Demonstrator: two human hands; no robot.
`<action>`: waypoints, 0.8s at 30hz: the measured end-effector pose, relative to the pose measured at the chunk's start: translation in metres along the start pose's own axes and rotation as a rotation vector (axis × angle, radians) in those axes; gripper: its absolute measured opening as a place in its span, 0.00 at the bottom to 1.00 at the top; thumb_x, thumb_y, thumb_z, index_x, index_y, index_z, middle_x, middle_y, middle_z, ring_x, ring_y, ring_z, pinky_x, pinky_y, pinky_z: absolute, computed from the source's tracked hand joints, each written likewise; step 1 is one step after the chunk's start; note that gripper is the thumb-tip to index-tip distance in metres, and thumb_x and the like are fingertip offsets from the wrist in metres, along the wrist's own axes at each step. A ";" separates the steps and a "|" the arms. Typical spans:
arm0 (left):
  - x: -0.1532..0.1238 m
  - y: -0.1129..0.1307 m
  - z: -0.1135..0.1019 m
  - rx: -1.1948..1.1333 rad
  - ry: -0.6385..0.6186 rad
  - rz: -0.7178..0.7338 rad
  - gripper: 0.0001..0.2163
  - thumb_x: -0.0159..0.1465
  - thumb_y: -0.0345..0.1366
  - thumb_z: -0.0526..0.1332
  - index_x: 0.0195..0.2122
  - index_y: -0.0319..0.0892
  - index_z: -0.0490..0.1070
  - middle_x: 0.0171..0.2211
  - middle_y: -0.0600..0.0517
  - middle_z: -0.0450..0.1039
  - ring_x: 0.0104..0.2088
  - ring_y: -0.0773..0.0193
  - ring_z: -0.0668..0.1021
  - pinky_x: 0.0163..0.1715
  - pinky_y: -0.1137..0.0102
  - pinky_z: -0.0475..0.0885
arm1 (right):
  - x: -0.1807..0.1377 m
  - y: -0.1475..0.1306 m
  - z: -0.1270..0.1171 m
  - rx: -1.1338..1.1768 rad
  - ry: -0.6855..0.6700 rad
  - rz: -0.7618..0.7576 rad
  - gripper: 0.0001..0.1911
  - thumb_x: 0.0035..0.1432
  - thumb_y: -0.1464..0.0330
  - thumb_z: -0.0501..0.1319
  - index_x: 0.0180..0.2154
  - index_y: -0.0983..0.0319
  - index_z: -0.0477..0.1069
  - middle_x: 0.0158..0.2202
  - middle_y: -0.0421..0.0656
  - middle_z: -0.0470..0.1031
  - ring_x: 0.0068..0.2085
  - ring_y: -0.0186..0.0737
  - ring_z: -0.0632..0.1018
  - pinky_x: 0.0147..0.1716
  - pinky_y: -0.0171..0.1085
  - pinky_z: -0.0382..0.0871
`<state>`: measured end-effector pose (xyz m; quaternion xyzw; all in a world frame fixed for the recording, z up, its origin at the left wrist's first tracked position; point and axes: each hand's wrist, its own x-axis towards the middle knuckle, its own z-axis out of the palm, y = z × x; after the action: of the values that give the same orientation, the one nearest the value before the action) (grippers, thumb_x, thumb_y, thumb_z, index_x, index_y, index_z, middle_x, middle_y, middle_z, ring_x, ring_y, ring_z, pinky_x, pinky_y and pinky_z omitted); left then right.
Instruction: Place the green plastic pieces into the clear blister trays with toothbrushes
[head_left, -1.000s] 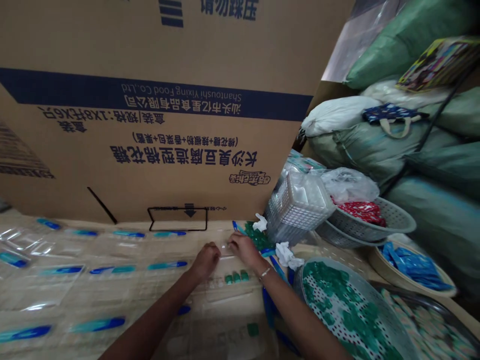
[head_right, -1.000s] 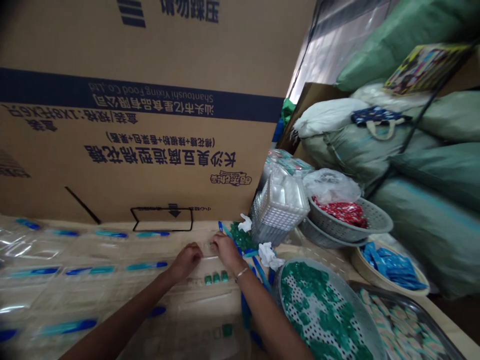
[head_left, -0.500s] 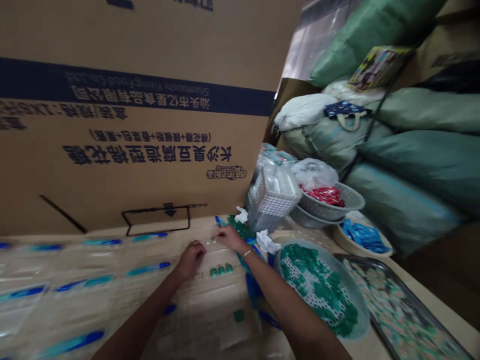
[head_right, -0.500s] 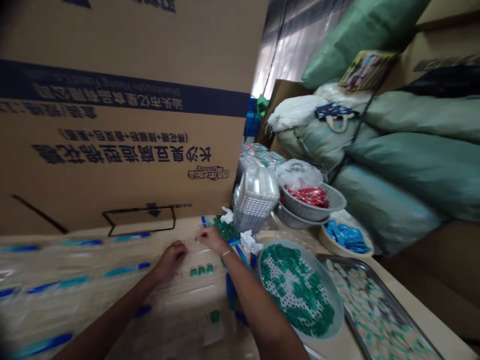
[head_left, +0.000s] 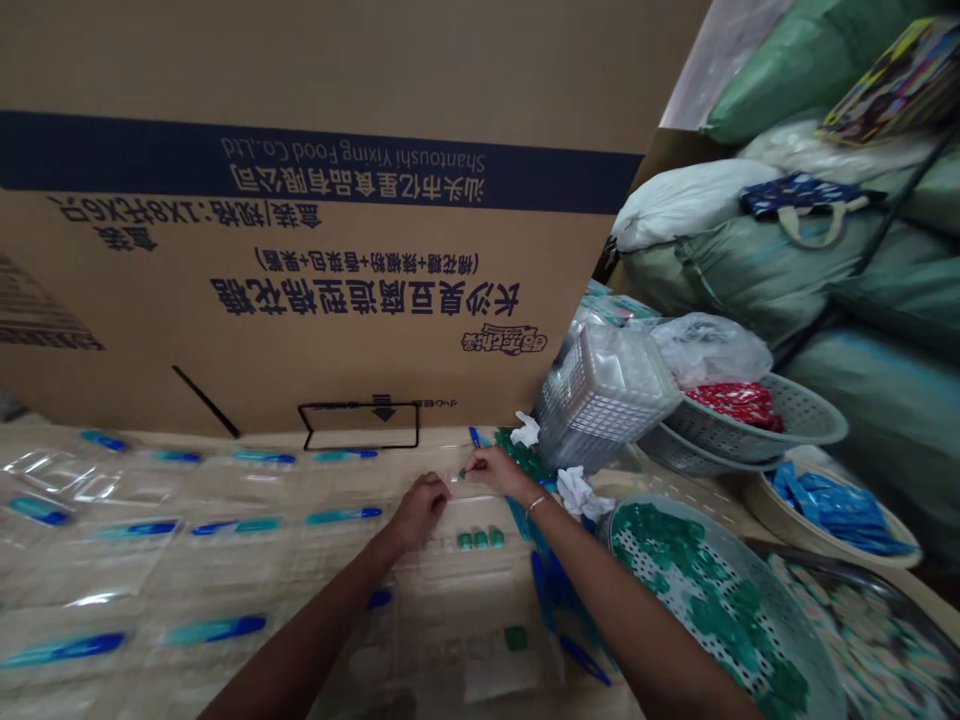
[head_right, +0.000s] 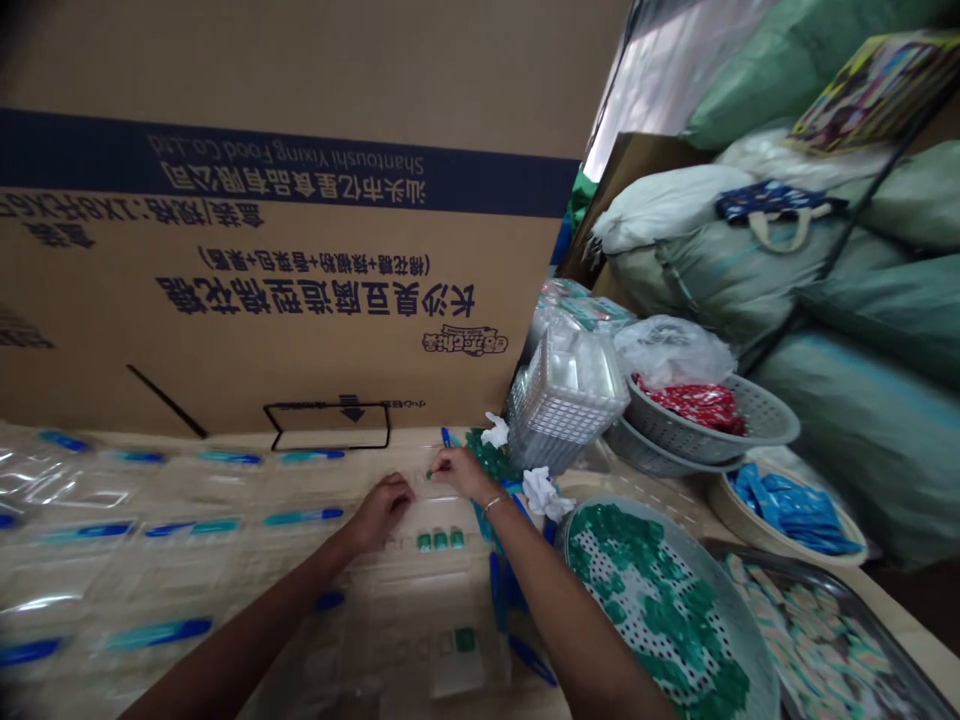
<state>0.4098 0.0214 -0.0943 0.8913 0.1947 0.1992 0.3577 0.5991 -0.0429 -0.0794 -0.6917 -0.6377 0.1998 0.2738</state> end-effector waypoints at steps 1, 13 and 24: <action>0.000 0.000 0.000 -0.001 0.000 -0.001 0.10 0.51 0.19 0.54 0.24 0.40 0.71 0.28 0.51 0.68 0.33 0.63 0.70 0.37 0.70 0.66 | 0.000 0.000 0.000 -0.011 0.002 0.014 0.04 0.47 0.77 0.63 0.28 0.65 0.73 0.26 0.41 0.75 0.28 0.35 0.75 0.27 0.31 0.66; -0.001 0.004 -0.002 0.007 0.000 -0.009 0.11 0.51 0.19 0.54 0.25 0.40 0.71 0.29 0.51 0.68 0.33 0.64 0.70 0.36 0.70 0.67 | -0.002 -0.025 -0.013 -0.199 -0.083 0.021 0.06 0.50 0.79 0.61 0.30 0.64 0.73 0.30 0.43 0.76 0.34 0.38 0.77 0.33 0.32 0.67; 0.000 0.006 -0.006 -0.018 -0.017 0.022 0.10 0.53 0.19 0.53 0.25 0.39 0.70 0.28 0.51 0.67 0.33 0.63 0.70 0.36 0.69 0.66 | -0.097 -0.058 -0.057 -0.313 0.162 0.153 0.09 0.54 0.75 0.57 0.39 0.61 0.71 0.39 0.46 0.73 0.40 0.39 0.75 0.38 0.33 0.64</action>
<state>0.4083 0.0206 -0.0863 0.8917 0.1802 0.1974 0.3653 0.5795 -0.1441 -0.0063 -0.7862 -0.5823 0.0618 0.1974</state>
